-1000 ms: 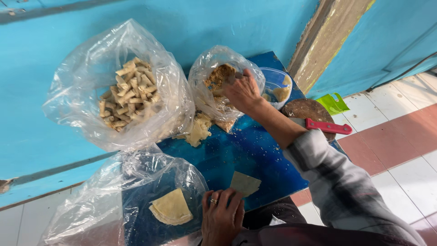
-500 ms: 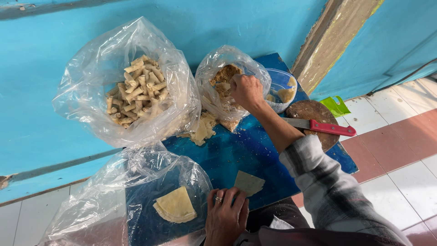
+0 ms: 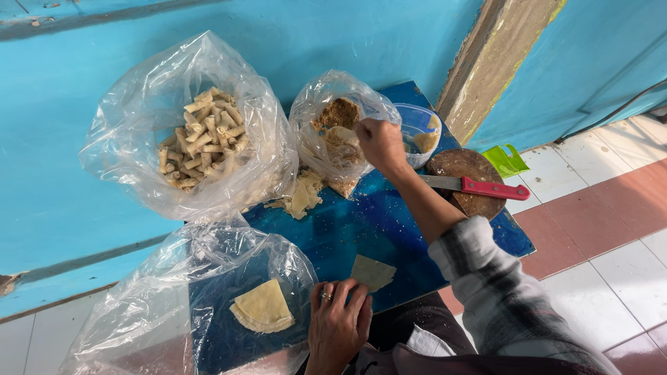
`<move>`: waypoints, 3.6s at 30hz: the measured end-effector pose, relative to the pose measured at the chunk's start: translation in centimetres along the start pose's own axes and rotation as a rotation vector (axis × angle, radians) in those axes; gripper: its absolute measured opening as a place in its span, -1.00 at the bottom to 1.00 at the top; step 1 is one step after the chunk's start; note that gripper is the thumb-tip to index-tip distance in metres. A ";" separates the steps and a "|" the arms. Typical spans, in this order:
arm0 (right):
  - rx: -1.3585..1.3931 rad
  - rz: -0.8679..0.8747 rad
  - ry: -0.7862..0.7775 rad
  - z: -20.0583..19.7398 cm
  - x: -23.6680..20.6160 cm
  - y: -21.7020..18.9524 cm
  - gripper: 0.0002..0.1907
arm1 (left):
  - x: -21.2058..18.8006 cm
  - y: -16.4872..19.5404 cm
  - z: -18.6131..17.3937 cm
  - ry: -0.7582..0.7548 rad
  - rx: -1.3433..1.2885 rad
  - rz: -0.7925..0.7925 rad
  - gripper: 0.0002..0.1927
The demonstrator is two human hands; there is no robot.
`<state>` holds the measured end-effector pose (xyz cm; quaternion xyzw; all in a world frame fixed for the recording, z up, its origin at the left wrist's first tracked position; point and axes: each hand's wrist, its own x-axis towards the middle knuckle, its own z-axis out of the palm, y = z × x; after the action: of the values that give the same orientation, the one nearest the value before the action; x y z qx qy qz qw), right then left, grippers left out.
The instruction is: The person sits at a small table and folds triangular pastry wrappers around a scoop of brown filling taken from a plastic bag, pinching the edges closed by hand and placing the finished filled pastries into a plastic bag with others. A knife rests on a cutting board but is not used.
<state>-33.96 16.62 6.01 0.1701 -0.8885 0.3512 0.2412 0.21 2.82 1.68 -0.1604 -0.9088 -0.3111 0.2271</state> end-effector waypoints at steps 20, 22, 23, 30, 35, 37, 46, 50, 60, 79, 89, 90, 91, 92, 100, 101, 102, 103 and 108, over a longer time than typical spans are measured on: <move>0.087 -0.002 0.196 -1.7 -1.3 -2.5 -0.81 | 0.4 0.6 -0.7 0.041 0.016 0.039 -0.81; 0.060 0.050 0.169 -2.1 -1.5 -3.0 -0.80 | 0.5 0.7 -0.8 0.049 0.018 0.042 -0.81; 0.110 0.095 0.143 -2.5 -1.6 -3.1 -0.79 | 0.5 0.7 -0.8 0.056 0.018 0.036 -0.81; 0.363 0.225 -0.051 -7.7 -6.4 -2.5 -0.76 | 0.5 0.6 -0.6 0.096 0.026 0.030 -0.84; 0.468 0.203 -0.300 -12.1 -15.0 -2.4 -0.74 | 0.5 0.6 -0.7 0.120 -0.003 -0.040 -0.84; 0.460 0.251 -0.416 -12.9 -17.6 -2.7 -0.73 | 0.6 0.7 -0.8 0.126 0.020 -0.089 -0.83; 0.314 -0.206 -0.392 -13.0 -22.1 -4.2 -0.78 | 2.9 0.3 0.1 -0.027 0.114 -0.207 -0.41; 0.228 -0.450 -0.310 -13.1 -22.3 -3.8 -0.72 | 3.0 0.2 0.7 -0.063 0.123 -0.228 -0.40; 0.223 -0.512 -0.248 -12.9 -22.7 -3.4 -0.71 | 2.4 -0.1 1.0 -0.082 0.115 -0.227 -0.43; 0.295 -0.303 -0.386 -12.7 -22.1 -2.8 -0.79 | 1.8 -0.5 0.8 -0.057 0.108 -0.203 -0.47; 0.632 0.267 -0.538 -12.5 -15.7 -2.3 -0.71 | -1.8 1.0 -0.4 0.050 0.295 -0.231 -0.65; 0.680 0.258 -0.494 -12.3 -14.2 -2.3 -0.71 | -1.8 1.2 -0.3 0.058 0.320 -0.243 -0.66; 0.629 0.262 -0.418 -11.9 -12.4 -2.2 -0.71 | -1.8 1.4 -0.3 0.066 0.344 -0.253 -0.67; 0.577 0.267 -0.343 -11.3 -10.5 -2.2 -0.71 | -1.8 1.5 -0.2 0.073 0.350 -0.253 -0.67; -0.289 -0.172 -0.125 -0.9 -0.5 -5.1 -0.78 | -1.3 1.8 -0.1 0.060 0.222 -0.344 -0.79; -0.398 -0.158 -0.226 0.0 0.0 -5.5 -0.80 | -1.3 1.8 -0.2 0.046 0.209 -0.350 -0.80; -0.507 -0.145 -0.326 0.4 0.2 -5.8 -0.81 | -1.2 1.8 -0.3 0.032 0.195 -0.356 -0.81; -0.542 -0.255 -0.202 0.3 0.0 -6.0 -0.82 | -1.1 1.8 -0.4 0.017 0.180 -0.358 -0.81; -0.419 -0.454 0.012 -5.4 -3.8 -7.6 -0.60 | -0.5 2.4 -0.4 0.087 0.269 -0.332 -0.72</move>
<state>-25.51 15.65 11.50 0.3086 -0.8796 0.0984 0.3486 1.84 4.28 2.89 0.0370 -0.9454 -0.2269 0.2312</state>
